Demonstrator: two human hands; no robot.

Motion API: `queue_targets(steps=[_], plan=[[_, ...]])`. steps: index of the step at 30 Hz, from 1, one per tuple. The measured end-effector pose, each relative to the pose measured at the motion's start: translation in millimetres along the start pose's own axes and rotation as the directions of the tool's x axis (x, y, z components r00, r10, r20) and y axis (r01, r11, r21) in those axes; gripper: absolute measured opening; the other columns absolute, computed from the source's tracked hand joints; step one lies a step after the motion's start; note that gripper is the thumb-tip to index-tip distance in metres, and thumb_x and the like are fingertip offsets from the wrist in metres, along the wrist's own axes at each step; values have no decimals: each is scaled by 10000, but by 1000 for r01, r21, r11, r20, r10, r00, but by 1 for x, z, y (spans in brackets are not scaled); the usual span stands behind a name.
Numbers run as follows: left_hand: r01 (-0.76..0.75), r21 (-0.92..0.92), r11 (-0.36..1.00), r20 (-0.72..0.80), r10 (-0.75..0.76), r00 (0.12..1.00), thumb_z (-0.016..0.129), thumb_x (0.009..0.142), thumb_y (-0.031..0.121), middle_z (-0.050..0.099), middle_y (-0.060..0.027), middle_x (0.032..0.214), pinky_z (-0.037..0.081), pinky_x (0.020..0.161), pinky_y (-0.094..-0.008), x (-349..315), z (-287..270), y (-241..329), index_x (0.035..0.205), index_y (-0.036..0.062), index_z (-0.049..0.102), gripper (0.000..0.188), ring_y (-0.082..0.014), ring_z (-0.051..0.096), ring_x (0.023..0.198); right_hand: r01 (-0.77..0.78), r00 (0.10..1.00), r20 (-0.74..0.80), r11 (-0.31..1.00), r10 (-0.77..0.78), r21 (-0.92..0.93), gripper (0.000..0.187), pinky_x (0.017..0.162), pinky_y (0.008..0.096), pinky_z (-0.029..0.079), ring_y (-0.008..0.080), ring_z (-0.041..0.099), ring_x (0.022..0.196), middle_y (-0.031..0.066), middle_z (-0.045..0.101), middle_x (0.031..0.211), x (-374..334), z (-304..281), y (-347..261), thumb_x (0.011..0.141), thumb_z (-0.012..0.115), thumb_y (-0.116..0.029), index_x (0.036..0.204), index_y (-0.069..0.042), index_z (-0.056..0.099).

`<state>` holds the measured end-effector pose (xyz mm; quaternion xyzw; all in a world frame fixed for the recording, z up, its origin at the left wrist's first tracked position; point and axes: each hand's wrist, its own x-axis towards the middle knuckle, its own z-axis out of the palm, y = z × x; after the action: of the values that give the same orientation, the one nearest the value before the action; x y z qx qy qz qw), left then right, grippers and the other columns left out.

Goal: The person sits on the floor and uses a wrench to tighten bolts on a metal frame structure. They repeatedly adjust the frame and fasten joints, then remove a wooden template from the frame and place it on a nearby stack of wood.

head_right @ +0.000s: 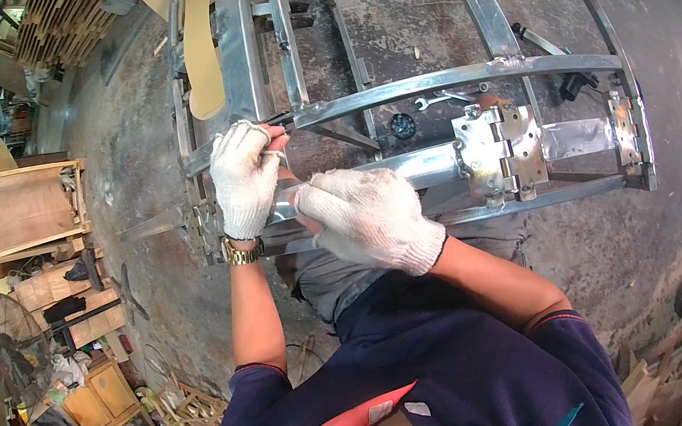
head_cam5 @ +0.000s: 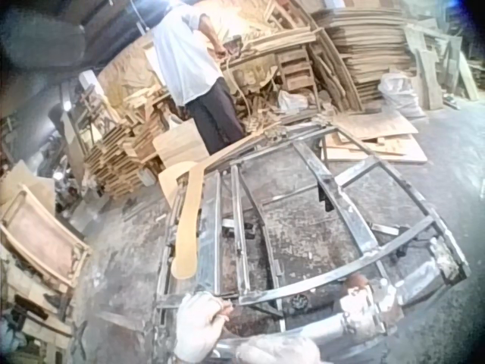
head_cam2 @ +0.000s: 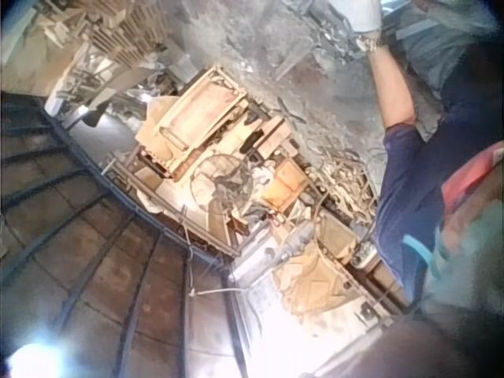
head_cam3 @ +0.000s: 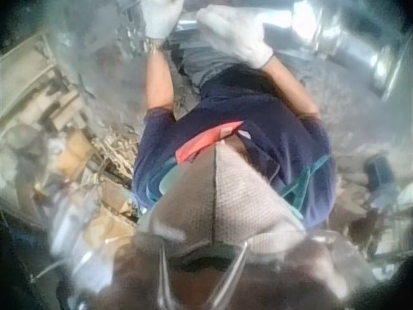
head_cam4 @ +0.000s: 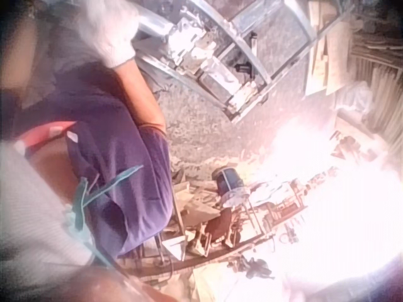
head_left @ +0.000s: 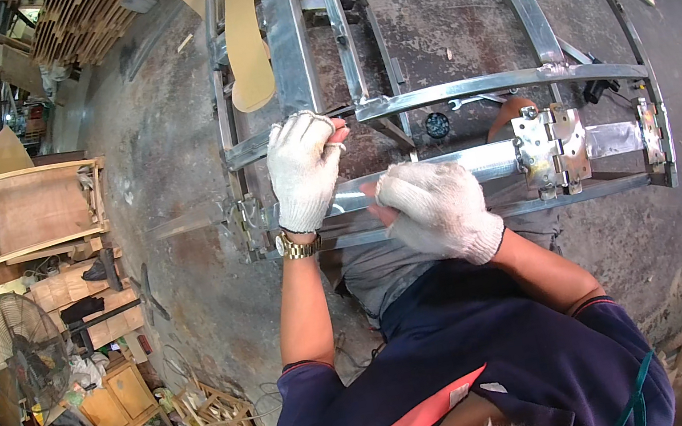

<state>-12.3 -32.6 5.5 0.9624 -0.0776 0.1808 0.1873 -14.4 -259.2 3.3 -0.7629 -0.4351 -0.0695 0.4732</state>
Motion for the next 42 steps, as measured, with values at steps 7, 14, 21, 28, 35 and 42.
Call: queue_targets(steps=[7, 14, 21, 28, 35, 42], plan=[[79, 129, 988, -68, -70, 995, 863, 783, 226, 660, -50, 966, 443, 858, -445, 3, 1, -3, 986, 120, 721, 270, -283, 628, 969, -325, 921, 375, 743, 107, 585, 235, 708, 367, 586, 302, 753, 787, 154, 724, 863, -45, -26, -5, 922, 792, -161, 1113, -31, 754], [100, 171, 980, 6, -103, 995, 836, 810, 189, 701, -46, 1081, 420, 977, -444, 6, -1, 0, 1199, 128, 734, 407, -277, 623, 1077, -318, 707, 676, 947, 210, 38, 406, 857, 493, 576, 322, 731, 1063, 161, 693, 1227, -113, -18, 21, 941, 717, -362, 1235, -83, 703], [24, 258, 966, 9, -28, 1000, 826, 821, 198, 701, -27, 1078, 414, 931, -434, 4, 1, -4, 1198, 160, 764, 385, -248, 610, 1042, -495, 689, 513, 850, 511, -182, 378, 969, 510, 497, 397, 611, 1146, 126, 617, 1277, -147, 2, 111, 894, 727, -301, 1182, -59, 688], [-5, 363, 932, 33, -8, 999, 844, 799, 236, 680, 11, 1052, 406, 958, -466, 3, 0, -7, 1146, 187, 747, 363, -235, 597, 1036, -489, 744, 259, 766, 616, -416, 349, 955, 527, 539, 441, 678, 1103, 232, 697, 1176, -79, 62, 248, 913, 667, -284, 1202, -91, 704], [35, 289, 957, 13, -41, 999, 845, 808, 258, 696, 41, 1029, 389, 1004, -461, 12, 10, -8, 1246, 214, 763, 448, -211, 606, 1018, -632, 618, 182, 621, 765, -465, 480, 1062, 529, 501, 436, 649, 1236, 209, 688, 1356, -83, 128, 362, 951, 598, -304, 1396, -134, 660], [107, 329, 938, -29, -103, 994, 854, 790, 301, 673, 12, 1072, 395, 1029, -490, 6, 6, -7, 1323, 235, 738, 550, -229, 596, 1066, -512, 546, 361, 643, 756, -570, 520, 1121, 538, 460, 410, 583, 1352, 180, 643, 1448, -72, 131, 333, 935, 639, -264, 1450, -198, 648]])
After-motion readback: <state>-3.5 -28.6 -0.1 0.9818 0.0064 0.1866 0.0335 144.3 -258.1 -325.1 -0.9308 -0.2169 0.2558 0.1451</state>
